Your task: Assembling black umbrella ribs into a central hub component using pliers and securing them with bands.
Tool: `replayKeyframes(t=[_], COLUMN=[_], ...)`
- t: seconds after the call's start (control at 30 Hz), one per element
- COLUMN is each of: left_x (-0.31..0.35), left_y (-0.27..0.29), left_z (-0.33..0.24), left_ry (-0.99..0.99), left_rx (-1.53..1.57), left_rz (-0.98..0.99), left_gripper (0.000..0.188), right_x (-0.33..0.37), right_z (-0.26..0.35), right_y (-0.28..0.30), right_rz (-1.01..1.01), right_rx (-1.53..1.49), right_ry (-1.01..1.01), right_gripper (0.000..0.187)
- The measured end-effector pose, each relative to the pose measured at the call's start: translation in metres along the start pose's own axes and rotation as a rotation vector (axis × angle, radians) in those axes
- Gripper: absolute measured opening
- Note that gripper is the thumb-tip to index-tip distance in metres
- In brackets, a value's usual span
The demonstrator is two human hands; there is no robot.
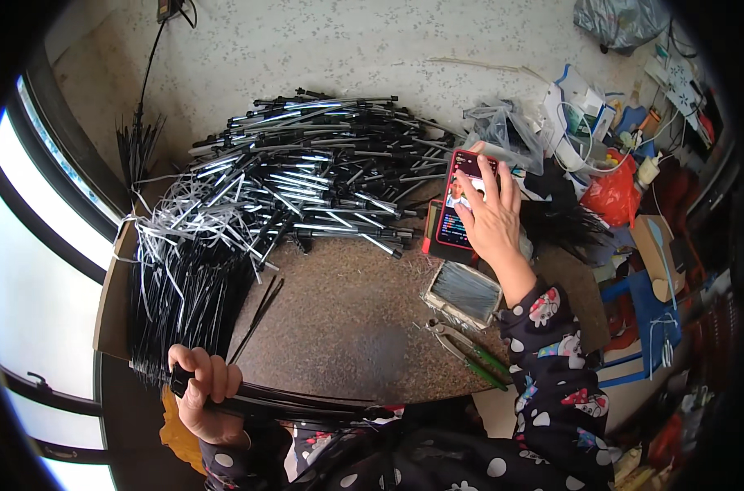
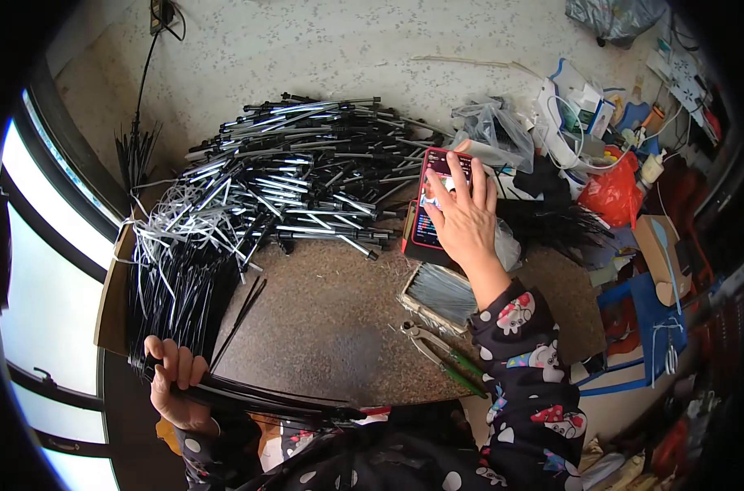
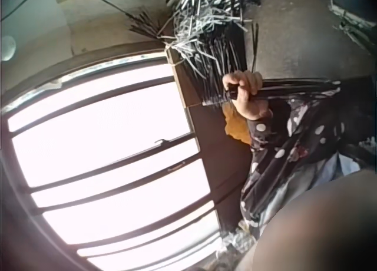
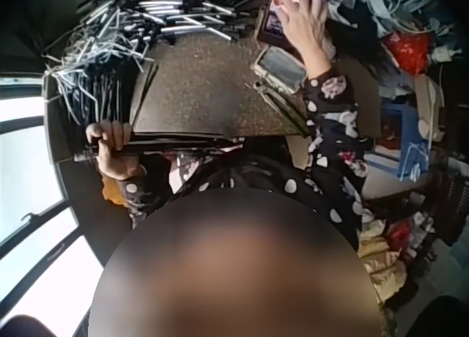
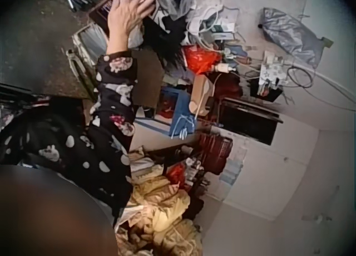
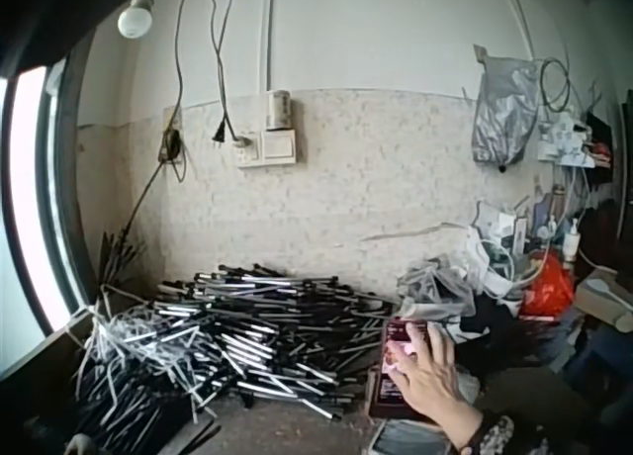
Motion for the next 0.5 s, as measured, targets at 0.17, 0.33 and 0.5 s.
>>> replayKeyframes(t=[0.17, 0.33, 0.5], left_x=[-0.006, -0.009, -0.021], left_y=[0.008, 0.014, 0.020], left_z=[0.003, -0.004, -0.040], left_ry=[0.005, -0.001, -0.155], left_rx=[0.002, -0.011, 0.159], left_rz=[-0.007, -0.023, -0.142], left_gripper=[0.028, 0.027, 0.023], right_x=[-0.010, 0.000, 0.085], right_z=[-0.009, -0.002, 0.000], right_y=[-0.010, 0.022, 0.012], right_rz=[0.019, -0.085, 0.085], right_rx=[0.116, -0.011, -0.863], right_ry=[-0.040, 0.013, -0.400], right_gripper=[0.047, 0.042, 0.005])
Point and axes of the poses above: each hand's wrist, its own x-axis away from the middle knuckle, its own y-axis out of the back of the hand, z = x × y, the point moved 6 cm from there along -x, towards the middle knuckle, and after that the axes turned 8 degrees about -y, right-handed, at the moved point
